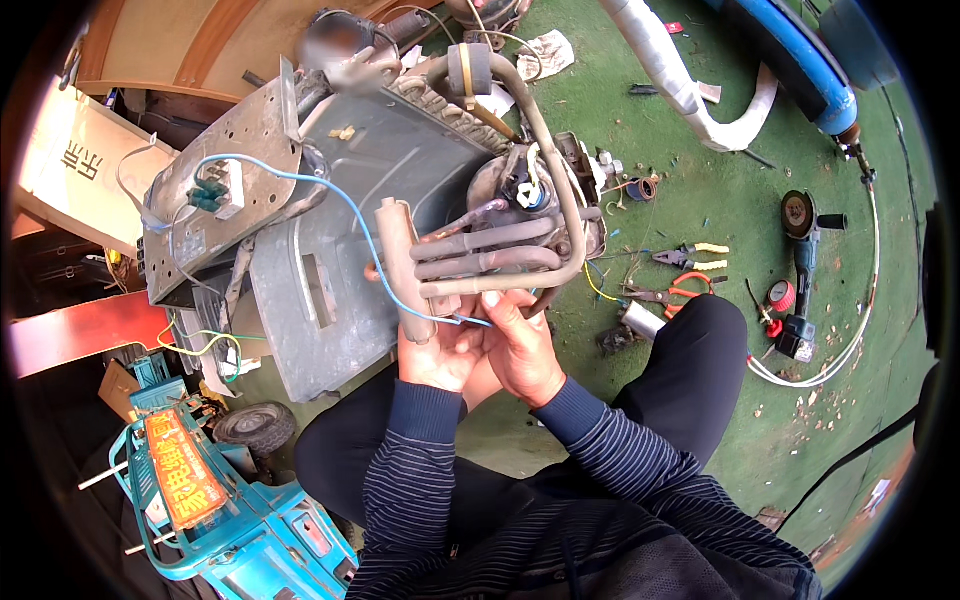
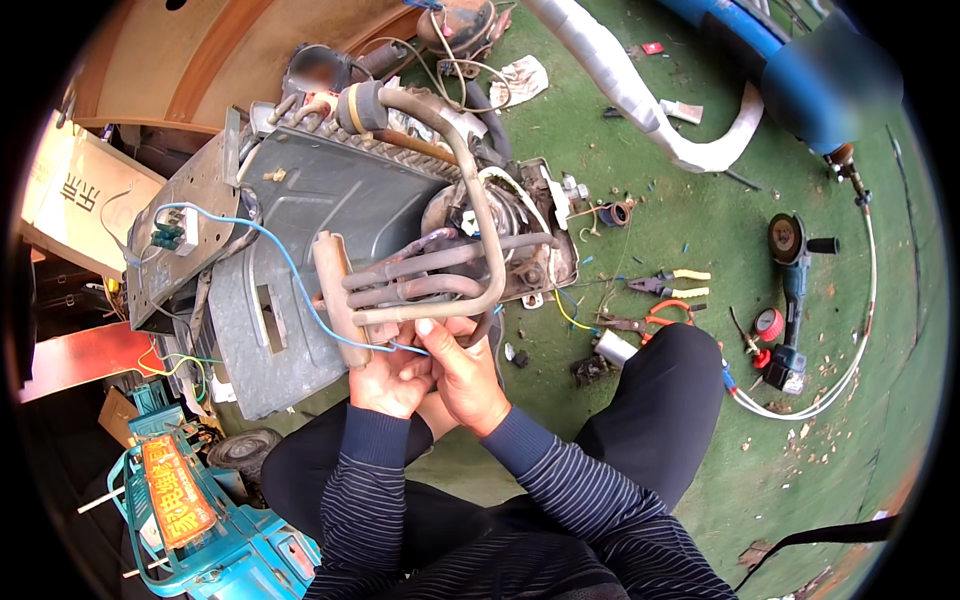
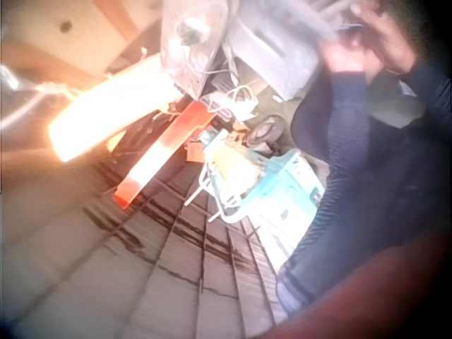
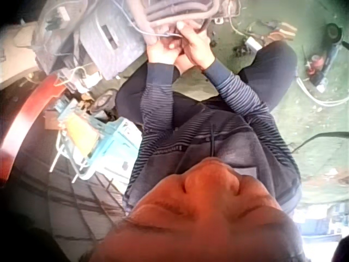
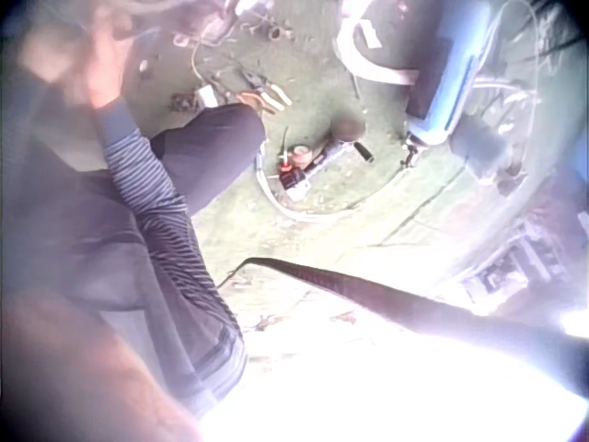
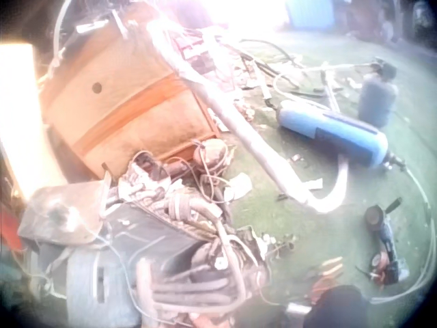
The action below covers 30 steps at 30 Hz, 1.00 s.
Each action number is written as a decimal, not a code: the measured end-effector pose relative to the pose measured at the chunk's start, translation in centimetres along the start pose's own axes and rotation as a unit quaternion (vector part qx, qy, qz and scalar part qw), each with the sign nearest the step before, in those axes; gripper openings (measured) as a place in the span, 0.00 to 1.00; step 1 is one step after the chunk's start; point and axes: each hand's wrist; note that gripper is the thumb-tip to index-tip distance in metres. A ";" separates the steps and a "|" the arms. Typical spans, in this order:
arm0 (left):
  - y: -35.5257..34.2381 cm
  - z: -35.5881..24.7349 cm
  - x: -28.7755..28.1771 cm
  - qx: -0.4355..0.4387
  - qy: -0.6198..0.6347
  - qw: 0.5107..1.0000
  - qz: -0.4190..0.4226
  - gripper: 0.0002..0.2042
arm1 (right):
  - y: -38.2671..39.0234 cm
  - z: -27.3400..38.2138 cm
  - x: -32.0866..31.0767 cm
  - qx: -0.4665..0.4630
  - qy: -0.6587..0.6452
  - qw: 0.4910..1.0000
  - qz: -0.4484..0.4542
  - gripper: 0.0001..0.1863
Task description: The person is repairing an appliance, possibly a washing machine, by manipulating wires and using a soldering iron. They are seen handling various tools and components, including a lighter and a soldering iron, to work on the internal parts of the appliance.
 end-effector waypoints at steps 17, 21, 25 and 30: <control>-0.6 2.7 0.2 -0.009 -0.073 0.997 -0.011 0.19 | 6.2 7.2 -0.1 -0.357 0.724 0.590 -0.001 0.17; -0.6 4.6 6.3 0.075 -0.089 0.992 -0.052 0.22 | 4.9 9.2 3.7 -0.224 0.868 0.435 0.084 0.23; -0.7 2.1 1.6 0.113 -0.057 0.991 0.032 0.19 | 5.7 8.4 7.1 -0.181 0.922 0.313 0.141 0.27; -3.5 4.1 -3.0 0.122 -0.046 0.992 0.004 0.25 | 4.1 8.0 6.0 -0.160 0.953 0.209 0.152 0.28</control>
Point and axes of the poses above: each hand's wrist, its own y-axis away from the middle knuckle, its own x-axis out of the palm, z = x × y, and after that the axes turned 6 degrees about y, right-handed
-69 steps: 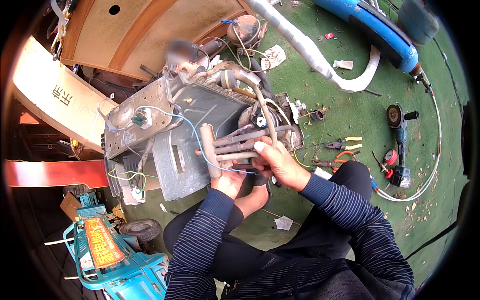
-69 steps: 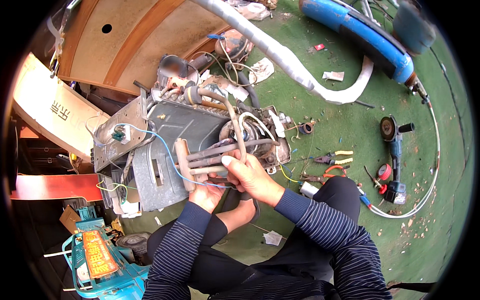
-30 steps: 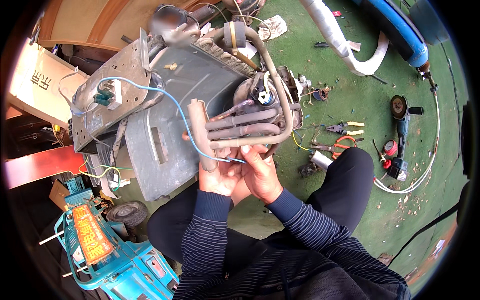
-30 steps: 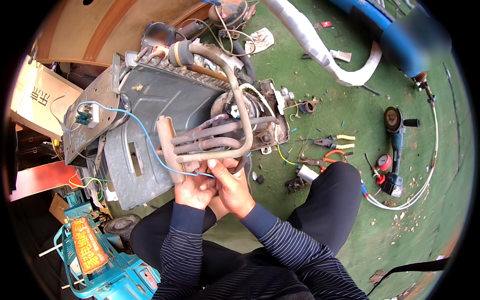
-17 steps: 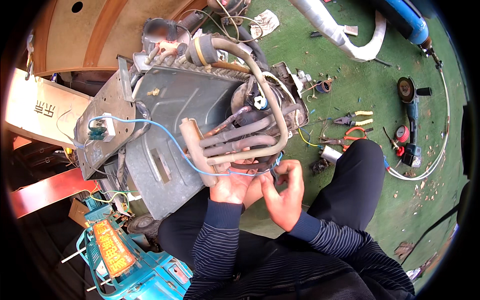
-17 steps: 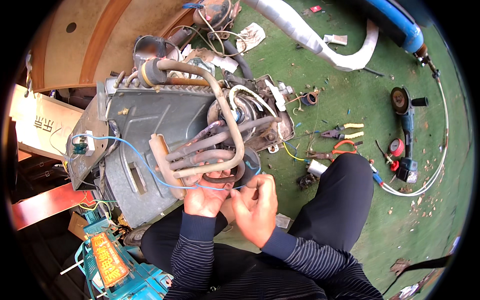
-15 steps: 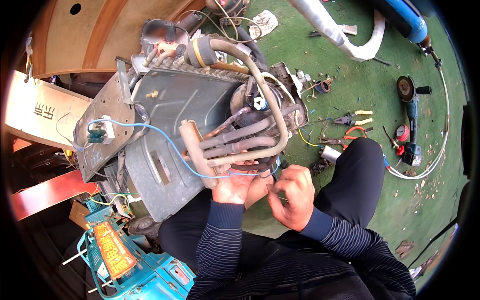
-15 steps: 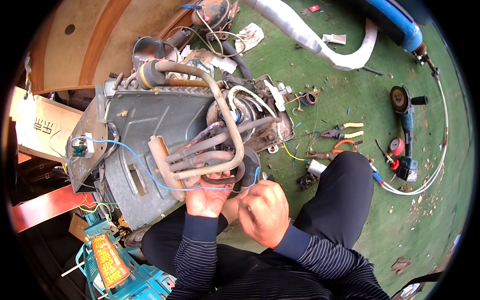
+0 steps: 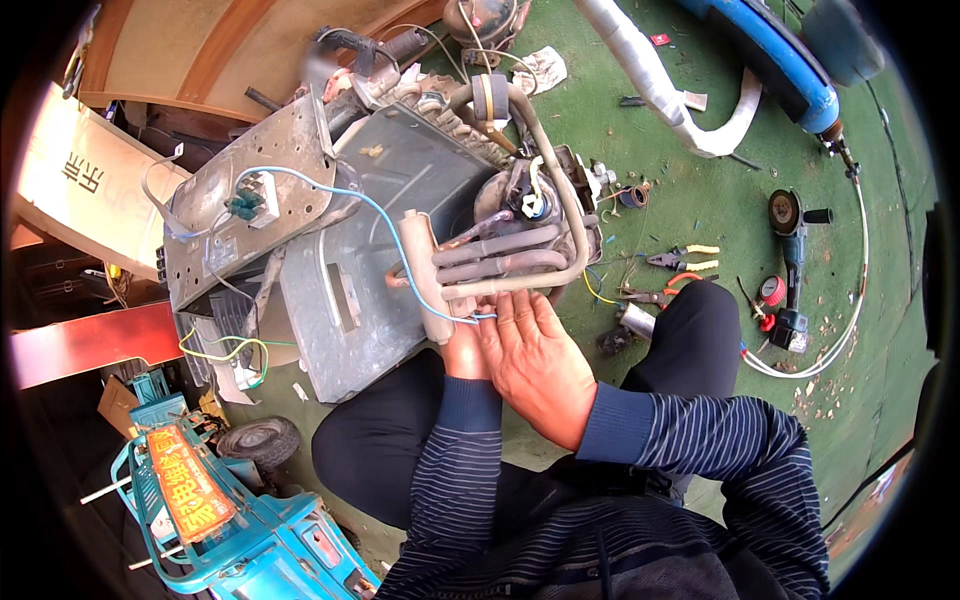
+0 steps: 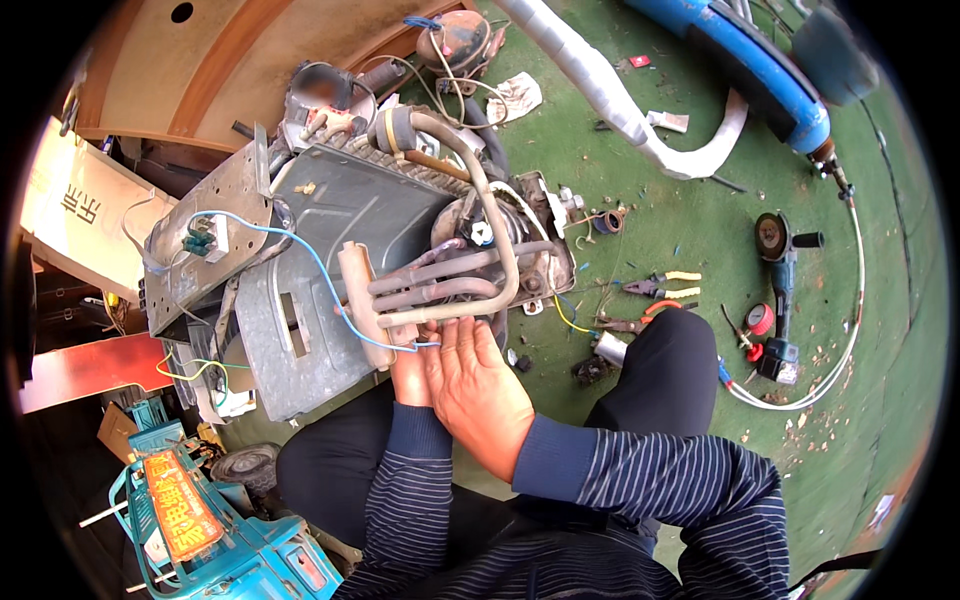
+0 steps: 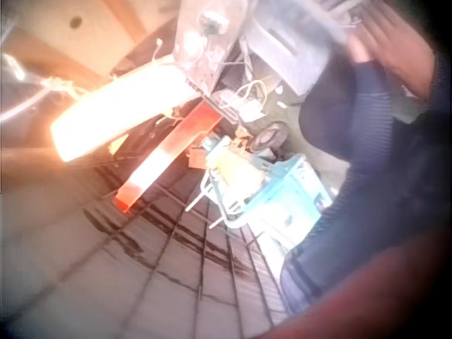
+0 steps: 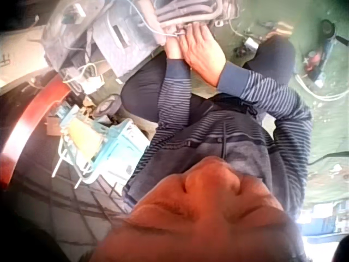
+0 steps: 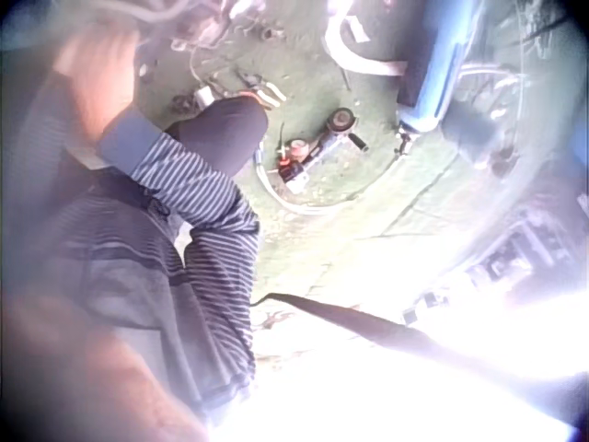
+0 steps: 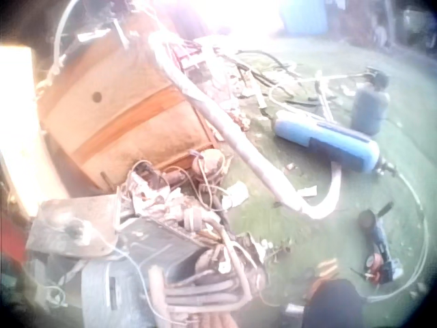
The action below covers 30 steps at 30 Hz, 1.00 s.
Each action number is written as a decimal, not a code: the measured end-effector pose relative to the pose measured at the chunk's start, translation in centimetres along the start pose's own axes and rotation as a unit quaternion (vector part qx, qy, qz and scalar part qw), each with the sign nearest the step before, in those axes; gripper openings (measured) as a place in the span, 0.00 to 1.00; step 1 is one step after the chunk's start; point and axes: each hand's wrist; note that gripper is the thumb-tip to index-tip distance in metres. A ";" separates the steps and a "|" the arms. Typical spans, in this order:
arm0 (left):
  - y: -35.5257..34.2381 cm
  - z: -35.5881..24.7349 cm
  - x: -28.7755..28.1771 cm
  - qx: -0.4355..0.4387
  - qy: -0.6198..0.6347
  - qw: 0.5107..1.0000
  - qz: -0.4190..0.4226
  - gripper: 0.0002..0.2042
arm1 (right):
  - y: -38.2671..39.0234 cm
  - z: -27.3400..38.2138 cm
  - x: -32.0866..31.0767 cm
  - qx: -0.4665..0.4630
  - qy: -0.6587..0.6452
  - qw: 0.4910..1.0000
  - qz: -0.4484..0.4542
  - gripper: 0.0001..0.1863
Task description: The person is repairing an appliance, possibly a washing machine, by manipulating wires and using a soldering iron. They are seen handling various tools and components, including a lighter and a soldering iron, to work on the internal parts of the appliance.
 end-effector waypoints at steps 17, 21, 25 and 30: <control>2.8 -2.0 0.3 0.021 -0.055 0.998 -0.013 0.30 | -4.1 2.3 7.9 0.057 -0.175 0.976 -0.116 0.14; 2.8 -2.4 0.5 0.012 -0.061 0.998 -0.009 0.29 | -4.2 2.3 7.7 0.032 -0.174 0.976 -0.127 0.16; 2.9 -2.6 0.1 0.007 -0.069 0.998 -0.008 0.28 | -4.6 3.2 8.6 0.045 -0.215 0.965 -0.146 0.16; 2.5 -2.8 -0.2 0.000 -0.078 0.997 -0.007 0.27 | -4.2 2.4 7.5 0.062 -0.263 0.951 -0.149 0.14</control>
Point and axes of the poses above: each hand's wrist, its own y-axis away from the middle knuckle, its own x-axis out of the palm, z = x × y, and after that the axes turned 6 degrees about y, right-handed
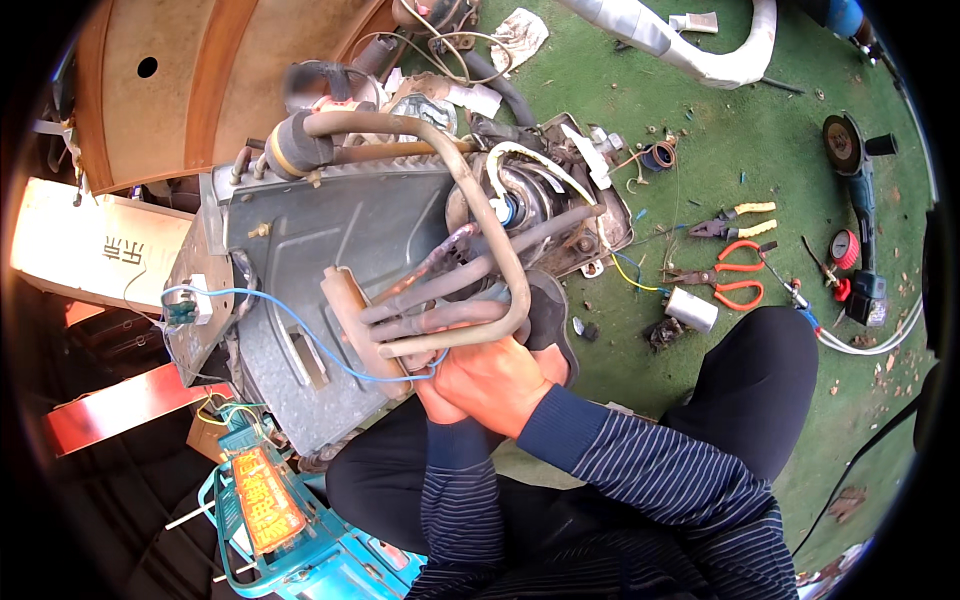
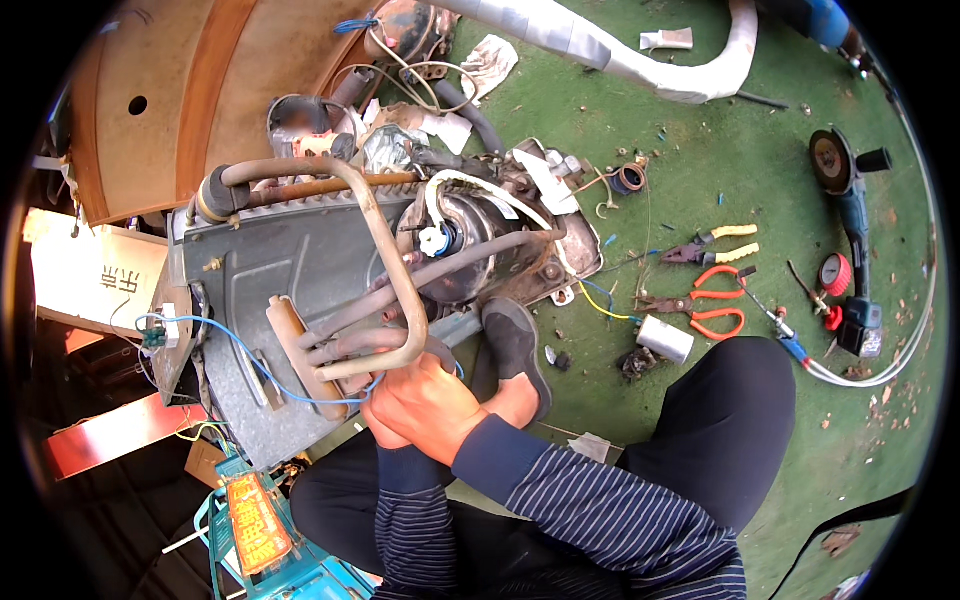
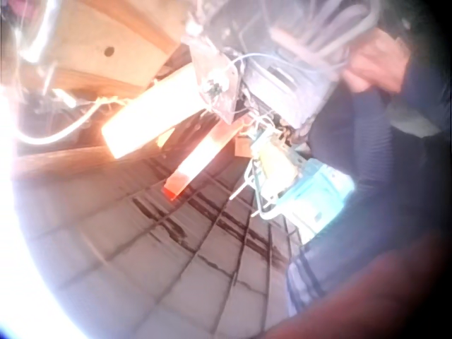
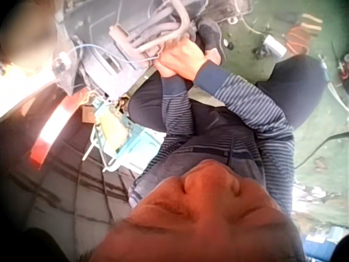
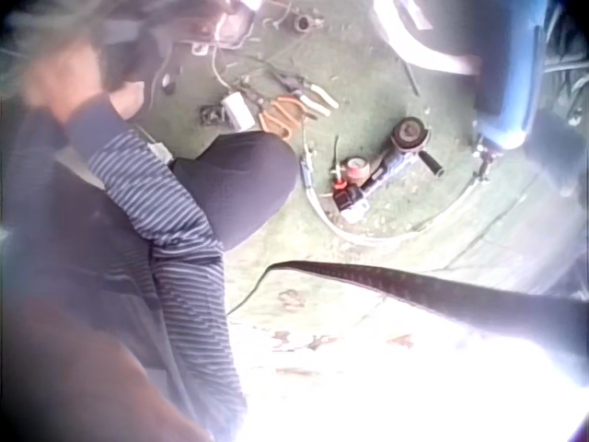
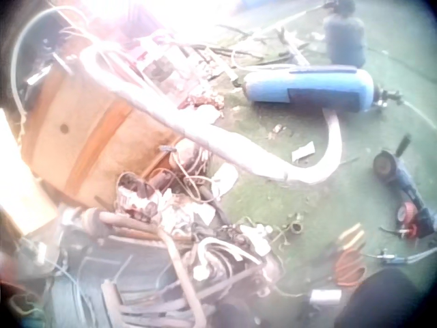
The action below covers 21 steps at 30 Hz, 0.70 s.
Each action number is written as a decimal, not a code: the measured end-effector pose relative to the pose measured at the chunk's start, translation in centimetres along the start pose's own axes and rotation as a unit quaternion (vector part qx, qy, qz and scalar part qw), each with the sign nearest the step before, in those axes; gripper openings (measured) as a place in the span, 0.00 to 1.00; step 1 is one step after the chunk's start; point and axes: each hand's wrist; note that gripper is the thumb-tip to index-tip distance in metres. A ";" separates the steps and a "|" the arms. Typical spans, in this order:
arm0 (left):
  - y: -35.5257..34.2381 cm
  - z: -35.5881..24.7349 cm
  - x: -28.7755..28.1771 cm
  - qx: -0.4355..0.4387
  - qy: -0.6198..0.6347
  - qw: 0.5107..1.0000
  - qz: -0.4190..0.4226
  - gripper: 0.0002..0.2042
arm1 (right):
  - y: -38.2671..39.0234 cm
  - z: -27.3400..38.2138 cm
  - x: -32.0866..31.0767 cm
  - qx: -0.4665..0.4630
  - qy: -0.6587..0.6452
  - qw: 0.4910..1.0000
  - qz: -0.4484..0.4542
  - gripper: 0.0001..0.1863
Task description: The person is repairing an appliance, possibly a washing machine, by manipulating wires and using a soldering iron. They are seen handling various tools and components, including a lighter and a soldering iron, to work on the internal parts of the appliance.
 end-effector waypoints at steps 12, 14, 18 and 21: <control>-0.1 2.0 -4.3 0.090 0.059 0.994 -0.003 0.24 | 7.5 0.6 -6.0 -0.020 -0.168 0.980 -0.101 0.19; 0.0 0.7 3.8 -0.005 0.071 0.997 -0.022 0.19 | 9.9 -0.4 -5.9 0.082 -0.275 0.951 -0.113 0.24; 0.8 -0.1 4.1 -0.025 0.055 0.998 -0.015 0.16 | 4.8 -3.7 -6.2 0.322 -0.538 0.767 -0.132 0.26; 0.8 -0.6 1.8 -0.015 0.004 1.000 -0.028 0.14 | 1.6 -6.1 -5.7 0.275 -0.579 0.752 0.156 0.19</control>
Point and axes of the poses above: each hand's wrist, its own y-axis away from the middle knuckle, its own x-axis out of the palm, z = x × y, and after that the axes turned 6 degrees about y, right-handed
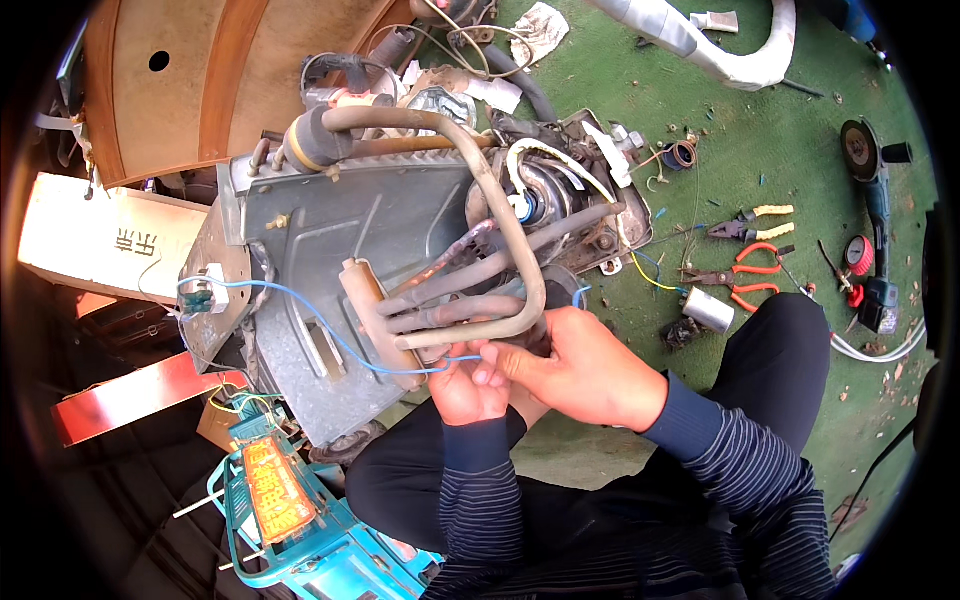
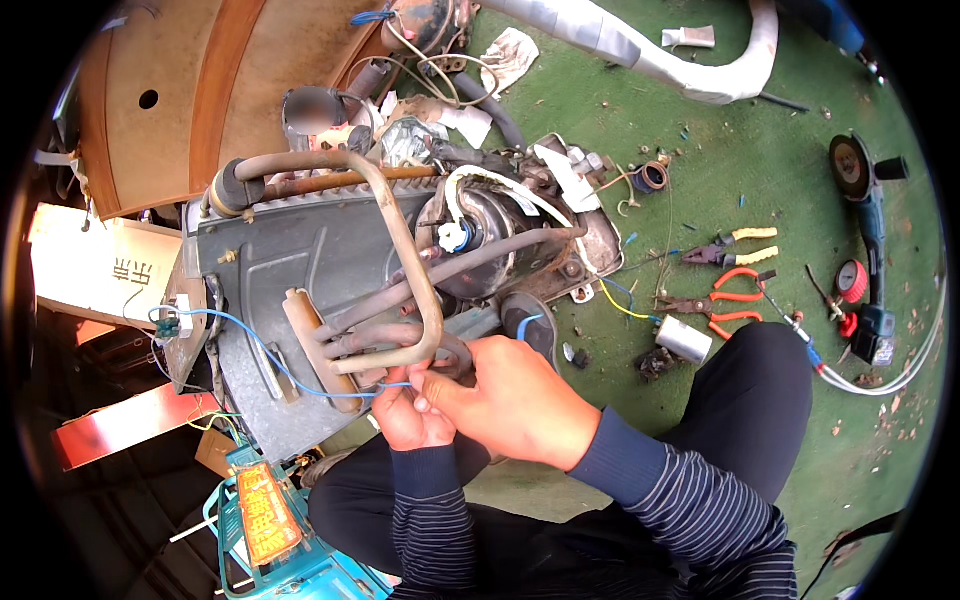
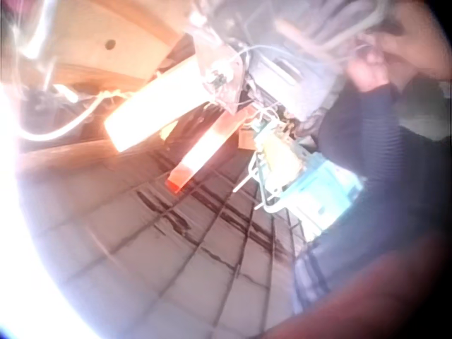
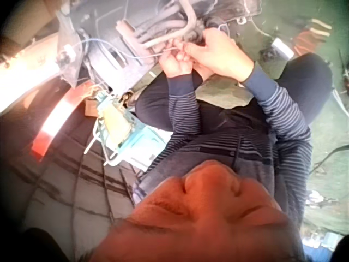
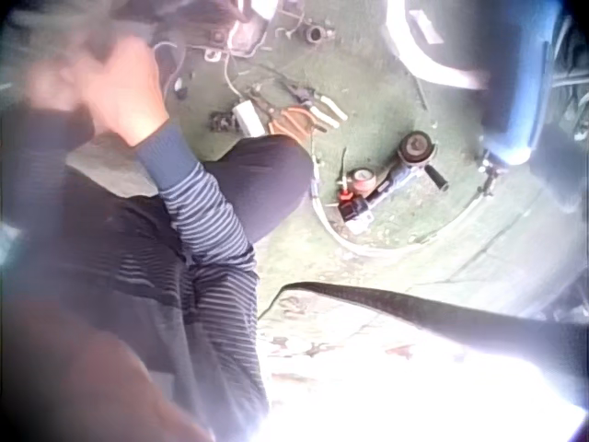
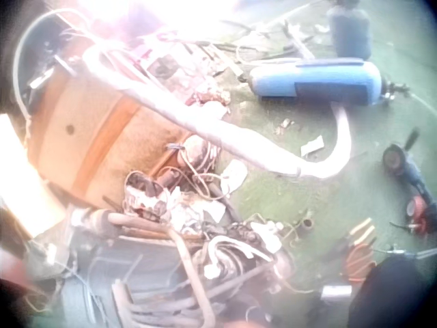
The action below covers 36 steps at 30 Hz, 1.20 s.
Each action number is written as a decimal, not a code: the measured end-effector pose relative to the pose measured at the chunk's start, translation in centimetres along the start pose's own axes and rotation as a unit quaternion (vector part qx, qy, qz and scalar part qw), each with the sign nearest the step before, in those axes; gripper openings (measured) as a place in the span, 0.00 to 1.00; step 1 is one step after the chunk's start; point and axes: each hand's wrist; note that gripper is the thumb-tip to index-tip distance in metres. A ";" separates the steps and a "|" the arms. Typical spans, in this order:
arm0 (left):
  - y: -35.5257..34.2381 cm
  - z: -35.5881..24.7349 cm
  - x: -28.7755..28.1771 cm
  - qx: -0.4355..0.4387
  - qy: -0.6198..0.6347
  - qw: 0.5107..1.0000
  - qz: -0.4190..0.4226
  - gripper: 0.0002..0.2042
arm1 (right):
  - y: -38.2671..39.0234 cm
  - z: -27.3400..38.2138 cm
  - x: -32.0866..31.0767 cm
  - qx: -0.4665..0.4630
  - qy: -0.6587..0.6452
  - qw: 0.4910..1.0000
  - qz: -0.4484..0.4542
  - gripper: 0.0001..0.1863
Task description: The person is repairing an appliance, possibly a washing machine, by manipulating wires and using a soldering iron. They are seen handling various tools and components, including a lighter and a soldering iron, to work on the internal parts of the appliance.
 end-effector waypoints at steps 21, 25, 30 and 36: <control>-0.8 0.0 1.3 0.035 0.023 0.997 0.069 0.16 | -3.4 -4.3 2.4 -0.153 -0.226 0.961 0.052 0.14; -1.2 -0.4 0.5 0.032 -0.021 0.996 0.077 0.17 | -3.4 -4.2 2.2 -0.148 -0.185 0.970 0.057 0.14; -1.0 -0.1 0.5 0.033 -0.030 0.995 0.090 0.18 | -3.1 -3.9 2.0 -0.150 -0.170 0.973 0.052 0.14; -1.5 -0.1 0.6 0.016 0.010 0.995 0.094 0.19 | -2.9 -3.7 1.2 -0.153 -0.134 0.978 0.042 0.15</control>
Point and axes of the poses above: each hand's wrist, its own y-axis away from the middle knuckle, its own x-axis out of the palm, z = x × y, and after that the axes turned 6 degrees about y, right-handed
